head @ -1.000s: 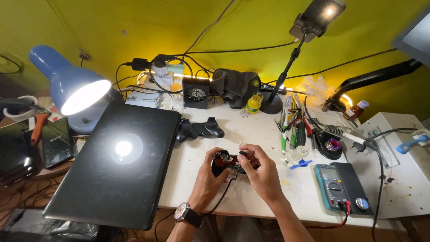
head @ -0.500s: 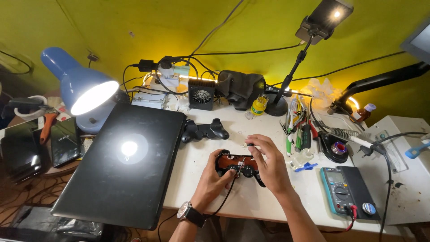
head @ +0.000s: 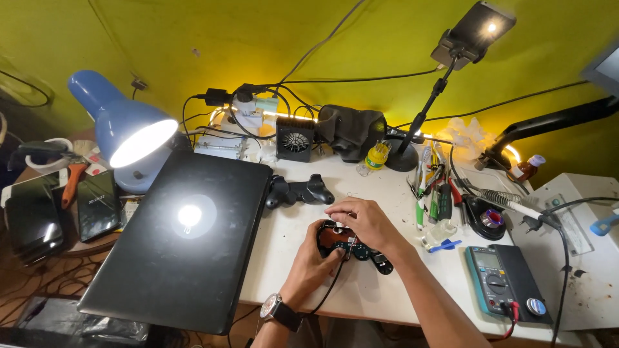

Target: The person is disassembling and inspecting the internal components of a game controller, specifically aligning the circuit board with the plastic casing.

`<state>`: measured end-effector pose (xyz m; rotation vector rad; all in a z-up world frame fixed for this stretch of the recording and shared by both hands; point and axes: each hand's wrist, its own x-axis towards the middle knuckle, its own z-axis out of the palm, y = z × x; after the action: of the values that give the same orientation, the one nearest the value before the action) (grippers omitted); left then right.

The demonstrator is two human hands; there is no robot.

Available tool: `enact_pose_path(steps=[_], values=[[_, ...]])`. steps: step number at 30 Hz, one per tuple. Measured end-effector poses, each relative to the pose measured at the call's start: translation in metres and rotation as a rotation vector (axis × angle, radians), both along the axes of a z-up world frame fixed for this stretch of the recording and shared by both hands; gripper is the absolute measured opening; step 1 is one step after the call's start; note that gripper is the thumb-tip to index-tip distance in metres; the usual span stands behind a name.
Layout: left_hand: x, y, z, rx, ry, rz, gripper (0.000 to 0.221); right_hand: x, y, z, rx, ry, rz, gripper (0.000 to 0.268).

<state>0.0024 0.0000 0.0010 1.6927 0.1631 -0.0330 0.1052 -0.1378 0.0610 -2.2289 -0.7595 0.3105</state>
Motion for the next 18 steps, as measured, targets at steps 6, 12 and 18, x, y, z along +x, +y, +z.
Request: enact_pose_path(steps=[6, 12, 18], values=[[0.002, -0.001, -0.012, -0.02, -0.127, -0.009, 0.066, -0.004, 0.009, 0.016, -0.093, 0.119, -0.078, 0.016], [0.003, 0.0, -0.014, -0.008, -0.108, -0.006, 0.067, -0.002, 0.012, 0.016, -0.111, 0.109, -0.052, 0.014], [0.003, -0.002, -0.012, 0.015, -0.104, 0.003, 0.066, -0.001, 0.011, 0.018, -0.157, 0.071, -0.004, 0.017]])
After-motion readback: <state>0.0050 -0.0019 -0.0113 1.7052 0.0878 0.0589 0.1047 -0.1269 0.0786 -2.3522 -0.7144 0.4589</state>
